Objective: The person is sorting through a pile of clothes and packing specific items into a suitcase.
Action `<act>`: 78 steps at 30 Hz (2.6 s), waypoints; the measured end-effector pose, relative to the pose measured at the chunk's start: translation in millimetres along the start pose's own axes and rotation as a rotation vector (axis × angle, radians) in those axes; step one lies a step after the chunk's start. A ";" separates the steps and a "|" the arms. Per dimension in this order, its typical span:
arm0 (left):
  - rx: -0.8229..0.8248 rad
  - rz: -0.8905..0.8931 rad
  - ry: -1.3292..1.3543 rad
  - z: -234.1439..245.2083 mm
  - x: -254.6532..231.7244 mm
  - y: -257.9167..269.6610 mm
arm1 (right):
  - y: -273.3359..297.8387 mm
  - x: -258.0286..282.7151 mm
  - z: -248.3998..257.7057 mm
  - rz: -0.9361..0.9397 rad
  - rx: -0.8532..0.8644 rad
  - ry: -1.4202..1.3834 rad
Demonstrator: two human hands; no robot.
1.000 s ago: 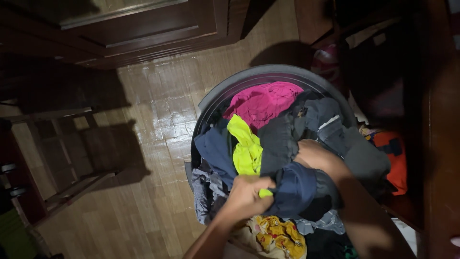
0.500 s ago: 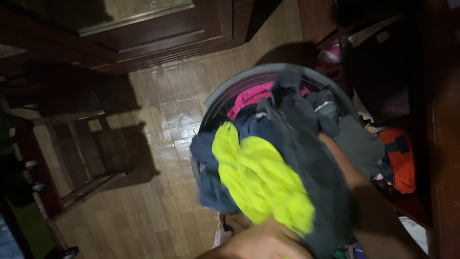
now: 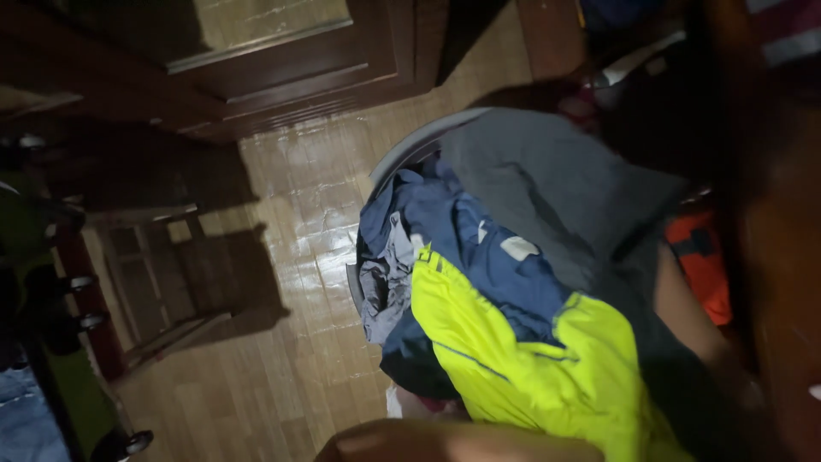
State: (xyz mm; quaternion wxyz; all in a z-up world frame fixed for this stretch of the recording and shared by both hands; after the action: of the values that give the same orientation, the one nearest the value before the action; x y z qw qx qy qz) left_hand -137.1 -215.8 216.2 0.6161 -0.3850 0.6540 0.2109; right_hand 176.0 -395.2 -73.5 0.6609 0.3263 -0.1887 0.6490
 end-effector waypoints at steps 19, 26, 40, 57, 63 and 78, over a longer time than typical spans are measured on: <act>0.034 0.053 -0.756 96.9 55.9 -27.2 | 207.0 272.2 53.4 0.355 -0.384 0.338; -0.638 -0.093 -0.777 227.7 -8.6 37.3 | 209.0 280.0 66.5 0.356 -0.524 0.419; -1.111 -0.072 -0.508 333.4 -110.1 106.6 | 232.2 380.1 200.4 -0.378 -0.811 -0.850; -1.343 -0.560 -1.392 187.8 -400.2 291.3 | 332.8 654.9 97.1 0.396 0.448 -1.433; -1.372 -0.203 -0.936 152.8 -340.7 314.6 | 379.9 712.4 12.9 0.355 0.663 -1.417; -1.351 -0.119 0.569 220.7 -280.4 418.4 | 442.8 606.6 -106.0 0.407 0.391 -0.722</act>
State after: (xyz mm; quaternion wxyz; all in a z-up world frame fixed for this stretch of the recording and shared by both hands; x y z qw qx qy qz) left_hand -330.1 275.3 371.1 0.0612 -0.7553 0.4940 0.4262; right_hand -224.3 97.7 341.3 0.3379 0.6062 -0.3413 0.6339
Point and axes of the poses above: each hand's wrist, its own y-axis away from the middle knuckle, its own z-axis out of the back of the hand, x = y × z, the point moved 10 cm from there along -y, towards the middle knuckle, and after that the axes turned 12 degrees about -x, right-handed, at the moved point
